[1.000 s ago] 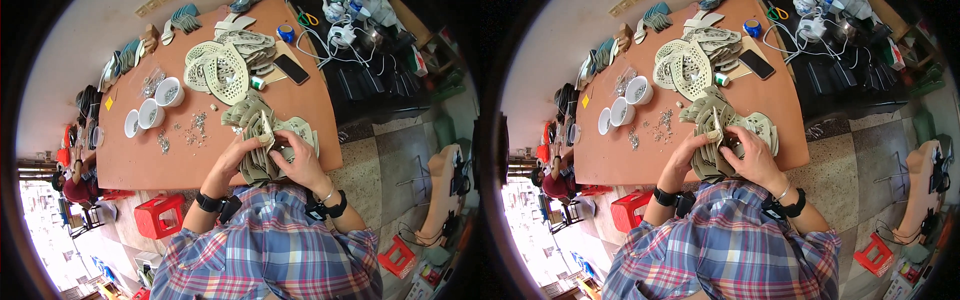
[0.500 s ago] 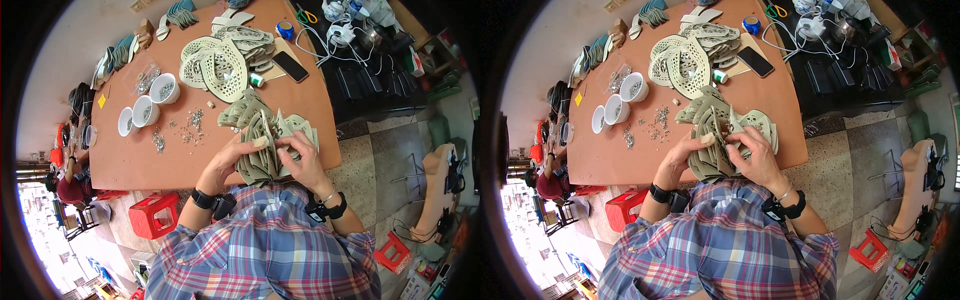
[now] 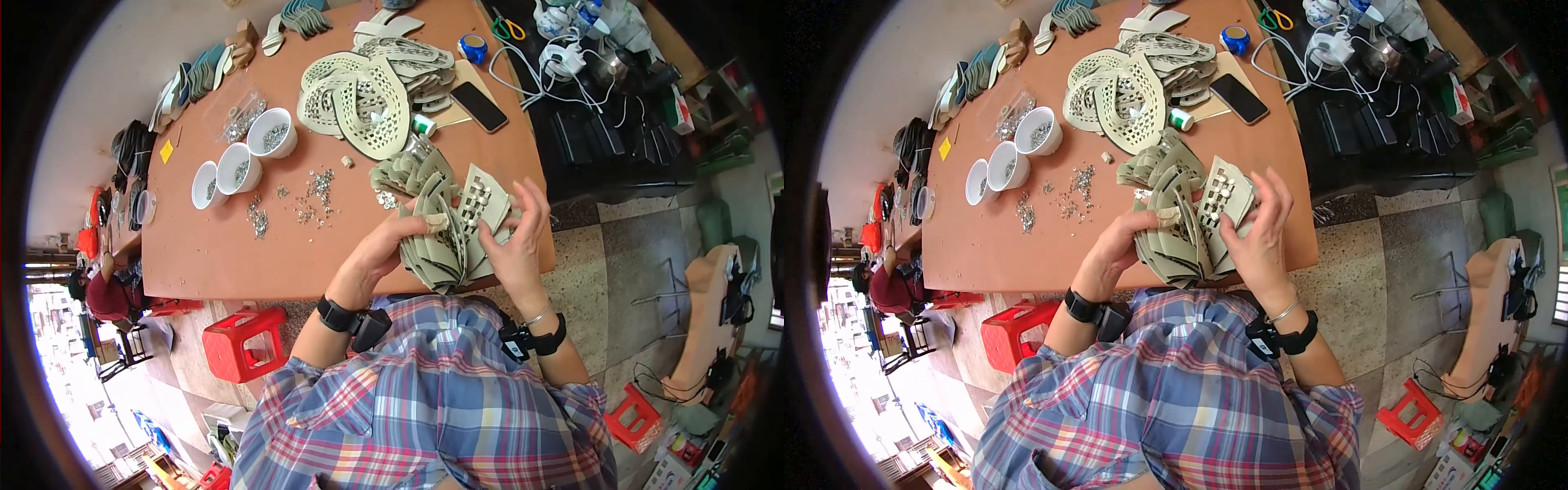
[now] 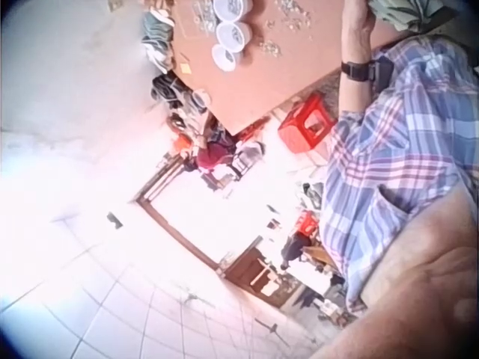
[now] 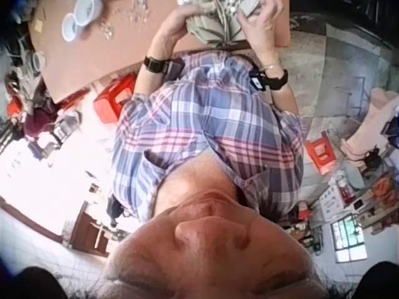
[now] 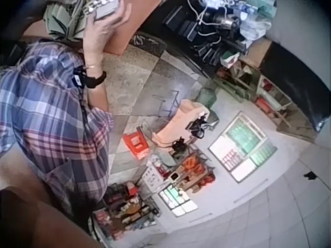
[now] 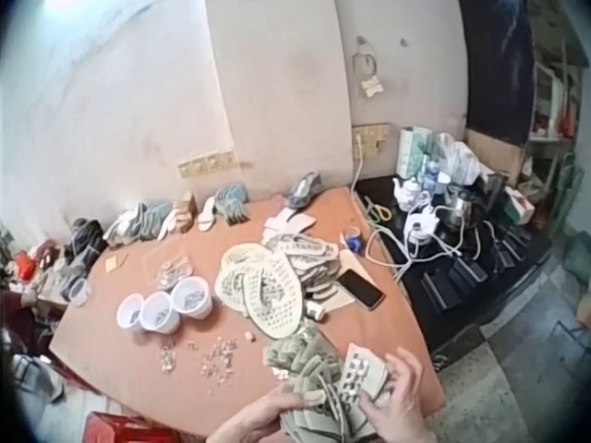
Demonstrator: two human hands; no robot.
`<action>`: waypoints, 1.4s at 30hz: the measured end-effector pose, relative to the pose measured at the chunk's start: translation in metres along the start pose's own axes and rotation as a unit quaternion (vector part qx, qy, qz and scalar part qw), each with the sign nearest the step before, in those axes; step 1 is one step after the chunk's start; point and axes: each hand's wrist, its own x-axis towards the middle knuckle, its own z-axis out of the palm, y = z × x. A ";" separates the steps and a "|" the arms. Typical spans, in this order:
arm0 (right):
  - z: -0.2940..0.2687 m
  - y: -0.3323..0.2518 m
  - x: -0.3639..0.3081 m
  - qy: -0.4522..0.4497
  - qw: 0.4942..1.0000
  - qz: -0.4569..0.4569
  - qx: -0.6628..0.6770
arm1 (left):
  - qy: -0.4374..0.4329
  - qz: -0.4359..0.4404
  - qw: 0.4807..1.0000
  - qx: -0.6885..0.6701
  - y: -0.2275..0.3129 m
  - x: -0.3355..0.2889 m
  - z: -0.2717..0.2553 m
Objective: The recorder is sorting and counting stacks of shoe upper components on a table.
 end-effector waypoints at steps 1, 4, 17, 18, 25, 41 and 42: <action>-0.003 -0.001 0.004 -0.002 1.000 -0.001 0.001 | 0.002 0.002 1.000 -0.001 -0.002 0.002 -0.003; -0.012 0.004 0.006 -0.094 0.946 -0.264 -0.160 | -0.045 0.026 0.998 -0.040 -0.008 0.007 -0.007; -0.024 -0.008 0.004 -0.272 0.924 0.141 0.229 | -0.021 0.004 0.999 -0.040 -0.007 0.004 -0.001; -0.023 -0.005 0.003 -0.273 0.924 0.141 0.229 | -0.028 0.001 0.999 -0.037 -0.007 0.005 -0.001; -0.025 -0.012 0.010 -0.274 0.957 -0.007 0.098 | -0.038 0.032 0.998 -0.045 -0.013 0.010 -0.002; -0.018 -0.011 -0.006 -0.217 0.966 -0.119 -0.079 | -0.085 0.046 0.987 -0.131 -0.028 0.016 -0.010; -0.017 -0.009 -0.006 -0.259 0.965 -0.022 0.029 | -0.077 0.041 0.989 -0.119 -0.028 0.017 -0.010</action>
